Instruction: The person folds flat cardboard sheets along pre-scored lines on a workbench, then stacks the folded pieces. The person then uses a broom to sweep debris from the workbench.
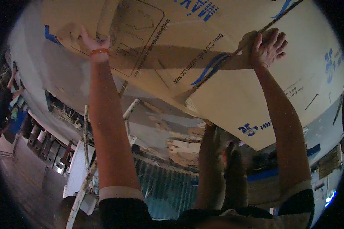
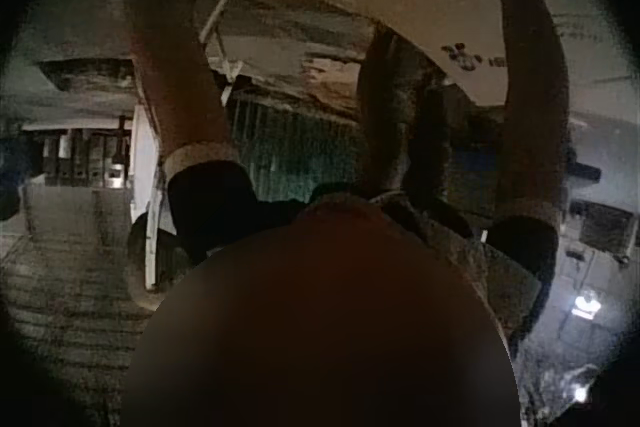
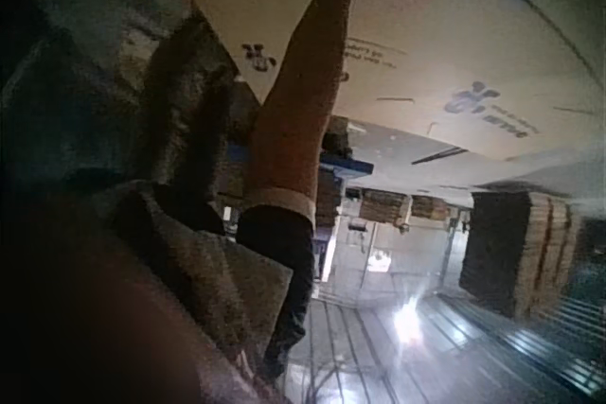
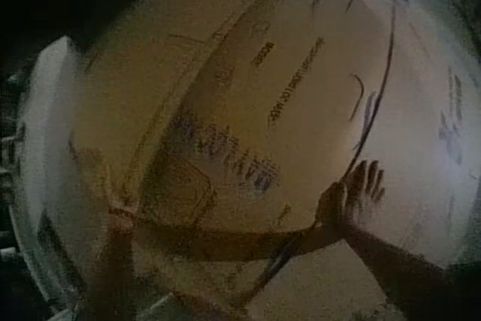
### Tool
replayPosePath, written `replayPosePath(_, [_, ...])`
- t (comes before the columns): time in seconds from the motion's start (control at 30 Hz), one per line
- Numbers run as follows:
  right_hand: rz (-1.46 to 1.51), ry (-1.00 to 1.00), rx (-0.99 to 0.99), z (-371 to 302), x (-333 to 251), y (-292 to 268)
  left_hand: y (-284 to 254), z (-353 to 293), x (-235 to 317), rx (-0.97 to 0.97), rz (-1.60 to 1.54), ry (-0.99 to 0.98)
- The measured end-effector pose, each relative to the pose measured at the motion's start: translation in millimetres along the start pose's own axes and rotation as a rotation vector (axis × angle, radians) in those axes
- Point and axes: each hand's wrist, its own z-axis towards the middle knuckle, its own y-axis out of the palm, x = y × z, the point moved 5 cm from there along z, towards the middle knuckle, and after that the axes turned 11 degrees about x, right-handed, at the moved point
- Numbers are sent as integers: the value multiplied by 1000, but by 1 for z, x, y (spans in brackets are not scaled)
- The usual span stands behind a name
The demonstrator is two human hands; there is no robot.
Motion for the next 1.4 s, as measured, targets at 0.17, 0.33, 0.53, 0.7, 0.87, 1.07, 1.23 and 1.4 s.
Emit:
replayPosePath(0.17, [-10, -27, 17, -1, 7, 7, 0, 28, 2, -136, 2, -21])
replayPosePath(0.33, [-25, -22, 24, 8, -13, -15, -10, -41, -33, -126, 173, -225])
replayPosePath(0.53, [1119, 382, -660, 2, -57, -61, 25, -265, -150, -446, -253, -424])
replayPosePath(0.7, [1527, 714, -955, -15, -2, -100, 3, -369, -228, -477, -216, -662])
replayPosePath(0.87, [1199, 805, -965, -51, 103, -170, -138, -395, -245, -1109, 576, -578])
replayPosePath(1.07, [929, 764, -1008, -90, 257, -352, -261, -272, -193, -380, 603, -634])
replayPosePath(1.23, [1086, 1042, -954, -153, 318, -481, -241, -293, -187, -356, 517, -549])
replayPosePath(1.4, [827, 991, -932, -254, 368, -451, -264, -389, -147, -460, 596, -414])
